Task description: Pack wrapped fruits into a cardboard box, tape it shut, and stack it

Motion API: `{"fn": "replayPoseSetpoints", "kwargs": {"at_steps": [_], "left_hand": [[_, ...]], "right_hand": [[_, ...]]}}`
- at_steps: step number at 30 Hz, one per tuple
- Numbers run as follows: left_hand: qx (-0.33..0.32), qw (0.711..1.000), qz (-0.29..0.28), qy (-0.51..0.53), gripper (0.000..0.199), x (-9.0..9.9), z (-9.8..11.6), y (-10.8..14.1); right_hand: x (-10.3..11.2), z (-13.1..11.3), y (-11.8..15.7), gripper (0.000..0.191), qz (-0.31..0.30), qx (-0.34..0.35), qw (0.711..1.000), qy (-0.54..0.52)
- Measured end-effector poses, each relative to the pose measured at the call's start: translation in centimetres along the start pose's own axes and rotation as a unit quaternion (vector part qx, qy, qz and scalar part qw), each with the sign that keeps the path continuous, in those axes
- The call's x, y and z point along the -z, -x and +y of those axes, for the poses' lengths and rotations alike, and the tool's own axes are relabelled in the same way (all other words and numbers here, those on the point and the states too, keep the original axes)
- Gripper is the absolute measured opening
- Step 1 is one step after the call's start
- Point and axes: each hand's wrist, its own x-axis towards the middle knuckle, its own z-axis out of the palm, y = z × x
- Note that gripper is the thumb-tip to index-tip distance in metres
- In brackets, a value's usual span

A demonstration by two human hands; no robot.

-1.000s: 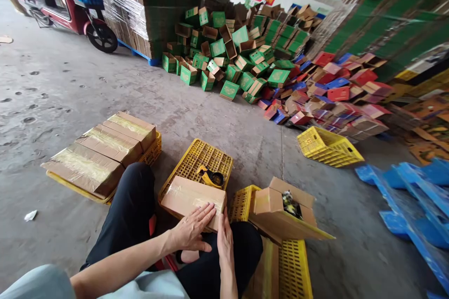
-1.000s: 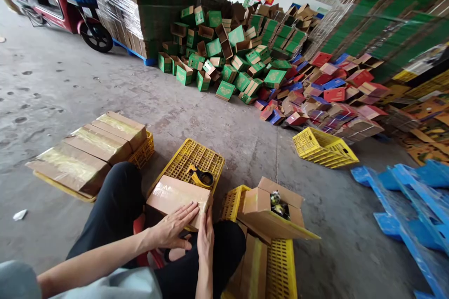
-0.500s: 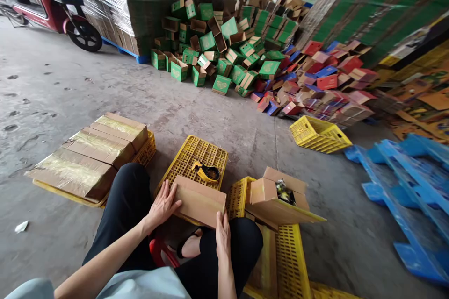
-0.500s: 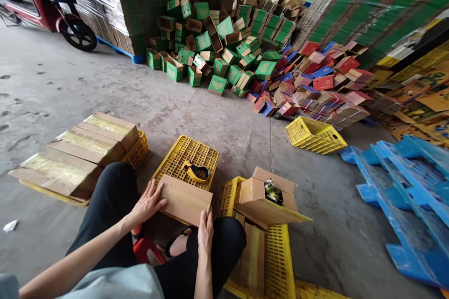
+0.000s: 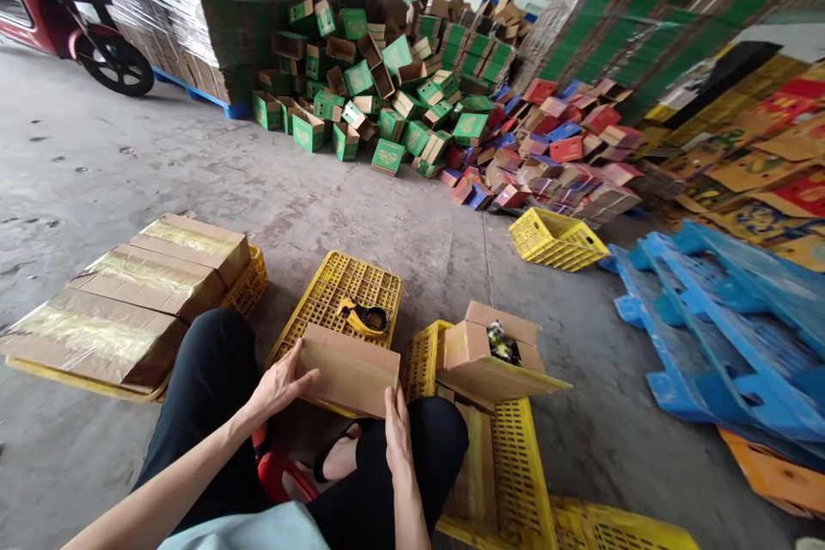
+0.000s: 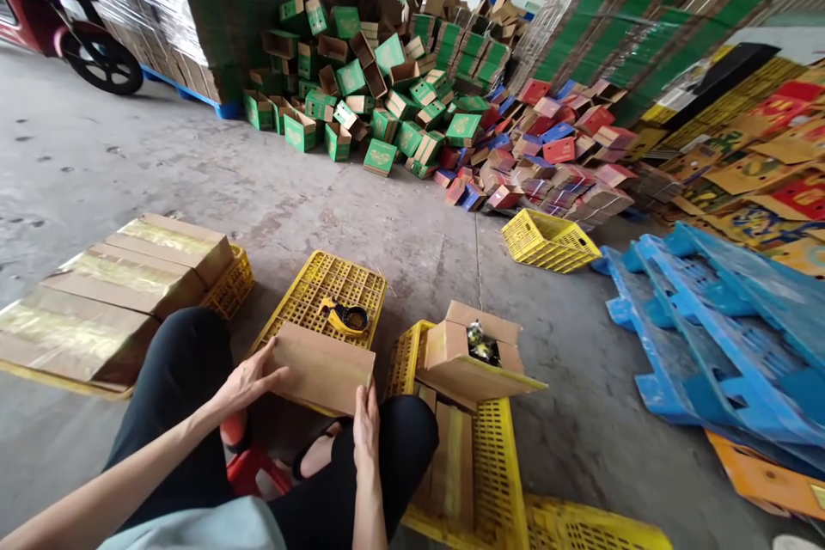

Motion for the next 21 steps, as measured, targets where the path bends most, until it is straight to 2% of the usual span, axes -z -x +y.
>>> {"fn": "replayPoseSetpoints", "kwargs": {"at_steps": [4,7,10,12,16,21], "left_hand": [[-0.014,0.997,0.012,-0.073,0.092,0.0,-2.2,0.0],[-0.043,0.992,0.015,-0.115,0.089,-1.1,-4.3,0.2],[-0.097,0.983,0.048,-0.147,0.084,-2.5,-5.7,0.5],[-0.132,0.974,0.077,-0.165,0.081,-3.1,-6.0,0.6],[-0.174,0.960,0.101,-0.194,0.078,-3.3,-6.0,0.1],[-0.199,0.940,0.120,-0.251,0.086,-3.6,-5.1,-0.8]], "right_hand": [[-1.4,-0.4,-0.3,0.088,-0.013,0.013,1.000,-0.002],[-2.5,-0.2,-1.0,0.097,-0.021,0.014,0.999,0.041],[-3.4,0.1,-1.3,0.107,-0.011,0.023,0.997,0.079],[-3.9,0.2,-1.1,0.106,0.004,0.058,0.994,0.090],[-4.4,0.0,0.2,0.088,0.054,0.166,0.971,0.164],[-4.3,-0.8,1.4,0.073,0.035,0.201,0.936,0.286]]}}
